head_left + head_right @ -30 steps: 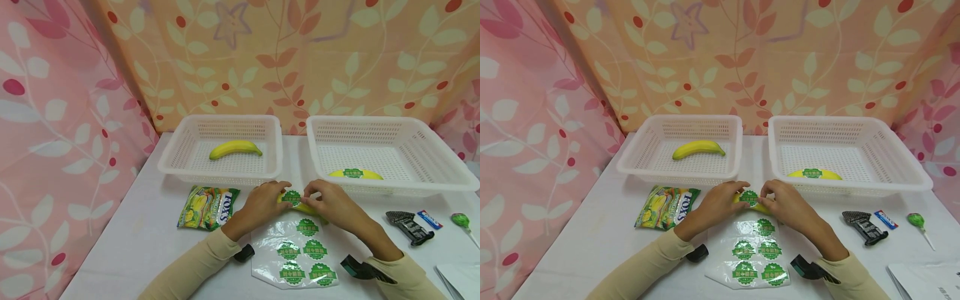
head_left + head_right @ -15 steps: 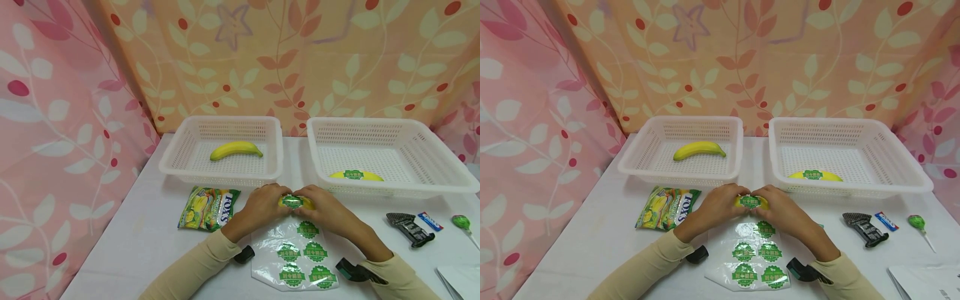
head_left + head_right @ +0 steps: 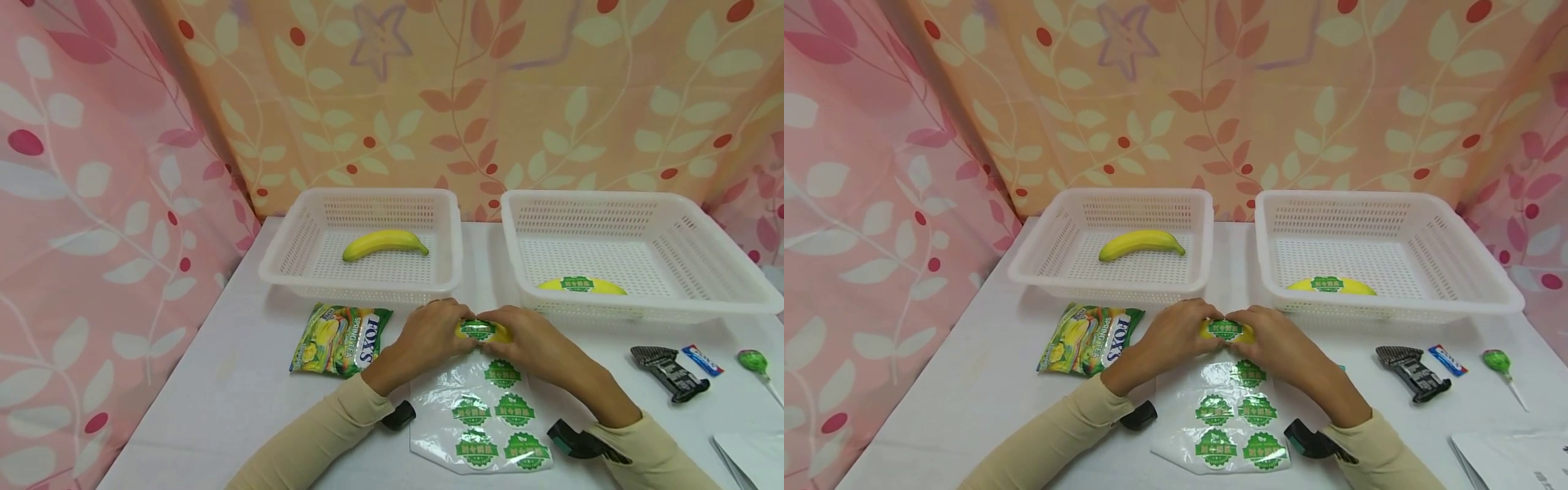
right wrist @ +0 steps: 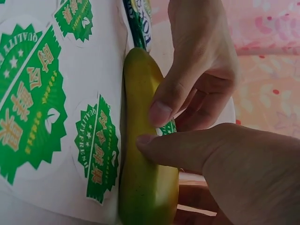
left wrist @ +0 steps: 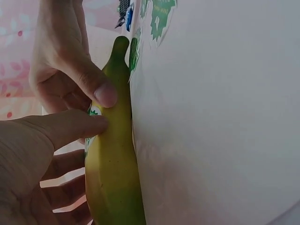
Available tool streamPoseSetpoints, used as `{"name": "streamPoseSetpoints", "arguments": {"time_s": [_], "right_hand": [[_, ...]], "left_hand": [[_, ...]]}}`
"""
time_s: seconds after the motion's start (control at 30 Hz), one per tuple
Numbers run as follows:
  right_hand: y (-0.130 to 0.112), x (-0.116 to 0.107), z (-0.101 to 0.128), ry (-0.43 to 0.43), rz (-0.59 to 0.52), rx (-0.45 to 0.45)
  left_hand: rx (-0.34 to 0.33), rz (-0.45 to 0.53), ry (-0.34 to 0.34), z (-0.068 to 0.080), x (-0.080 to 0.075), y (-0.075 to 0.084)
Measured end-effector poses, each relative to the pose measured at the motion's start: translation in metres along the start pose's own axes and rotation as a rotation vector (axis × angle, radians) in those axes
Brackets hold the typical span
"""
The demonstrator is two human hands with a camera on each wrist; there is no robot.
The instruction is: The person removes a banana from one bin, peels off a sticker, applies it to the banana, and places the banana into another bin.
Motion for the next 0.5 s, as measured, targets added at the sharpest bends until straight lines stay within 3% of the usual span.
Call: {"name": "streamPoseSetpoints", "arguments": {"time_s": [0.17, 0.5], "right_hand": [[0.0, -0.002, 0.001, -0.016, 0.012, 0.017], [-0.005, -0.035, 0.022, -0.089, 0.06, 0.066]], "left_hand": [[-0.002, 0.046, -0.011, 0.0, 0.001, -0.004], [0.018, 0.337, -0.002, -0.002, -0.007, -0.008]]}}
Point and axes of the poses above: each hand's wrist, its own z-axis away from the middle knuckle, its own x-axis out of the palm, y = z × x, the point moved 9 cm from there along -z, towards the middle knuckle
